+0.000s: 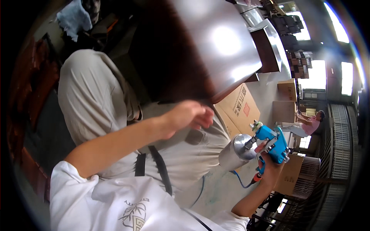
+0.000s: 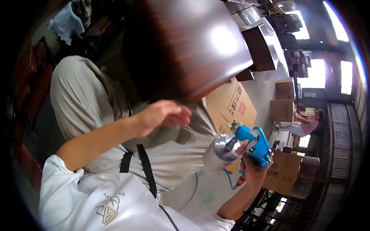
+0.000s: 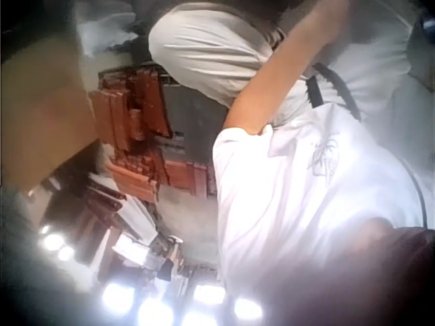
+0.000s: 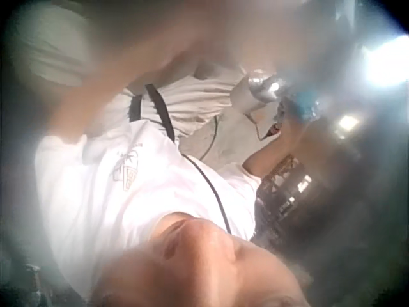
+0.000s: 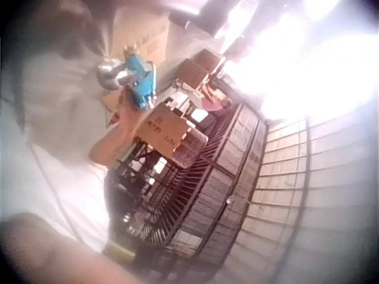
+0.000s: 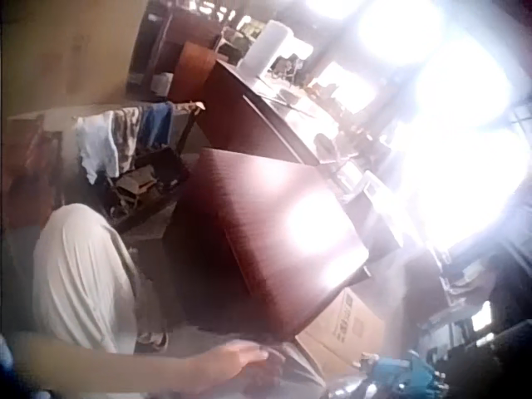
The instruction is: The person performs finishing work on a wood cabinet by scraping an edge, sanding a corner, wiping the surface with a cloth, using a spray gun, and using an air nozzle to clean the drawer area.
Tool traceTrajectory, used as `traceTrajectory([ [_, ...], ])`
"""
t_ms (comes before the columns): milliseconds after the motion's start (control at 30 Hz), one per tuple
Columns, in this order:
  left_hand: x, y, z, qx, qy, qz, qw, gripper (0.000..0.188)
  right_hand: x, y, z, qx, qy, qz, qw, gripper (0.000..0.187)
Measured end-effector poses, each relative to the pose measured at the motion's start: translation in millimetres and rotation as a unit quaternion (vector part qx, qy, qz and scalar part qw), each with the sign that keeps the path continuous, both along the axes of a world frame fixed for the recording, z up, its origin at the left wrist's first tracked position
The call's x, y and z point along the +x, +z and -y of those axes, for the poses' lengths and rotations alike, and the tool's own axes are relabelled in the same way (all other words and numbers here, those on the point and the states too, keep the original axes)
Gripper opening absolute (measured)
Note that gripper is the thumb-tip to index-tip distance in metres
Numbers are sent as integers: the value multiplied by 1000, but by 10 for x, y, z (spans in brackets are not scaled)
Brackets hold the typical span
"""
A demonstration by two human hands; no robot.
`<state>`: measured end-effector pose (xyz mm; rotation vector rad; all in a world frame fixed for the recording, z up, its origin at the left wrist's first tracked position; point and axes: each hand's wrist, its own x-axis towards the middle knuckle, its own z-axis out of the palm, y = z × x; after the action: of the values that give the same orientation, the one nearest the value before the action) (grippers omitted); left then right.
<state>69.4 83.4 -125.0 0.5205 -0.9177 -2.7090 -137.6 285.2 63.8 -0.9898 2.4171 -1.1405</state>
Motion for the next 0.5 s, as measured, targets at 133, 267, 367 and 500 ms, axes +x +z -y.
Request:
traceTrajectory([
  [133,-188,188,-377,-168,-85,-97,977,35,16,-5,140,-27,34,52,998,51],
  [267,-328,564,-734,-321,-65,-128,936,35,66,69,179,-45,65,134,988,90],
  [367,-451,700,-940,-356,-49,-127,924,33,60,35,215,-64,89,171,979,83],
  [500,-804,588,-1381,-361,-7,-155,920,30,64,-86,171,-78,80,172,979,87],
])
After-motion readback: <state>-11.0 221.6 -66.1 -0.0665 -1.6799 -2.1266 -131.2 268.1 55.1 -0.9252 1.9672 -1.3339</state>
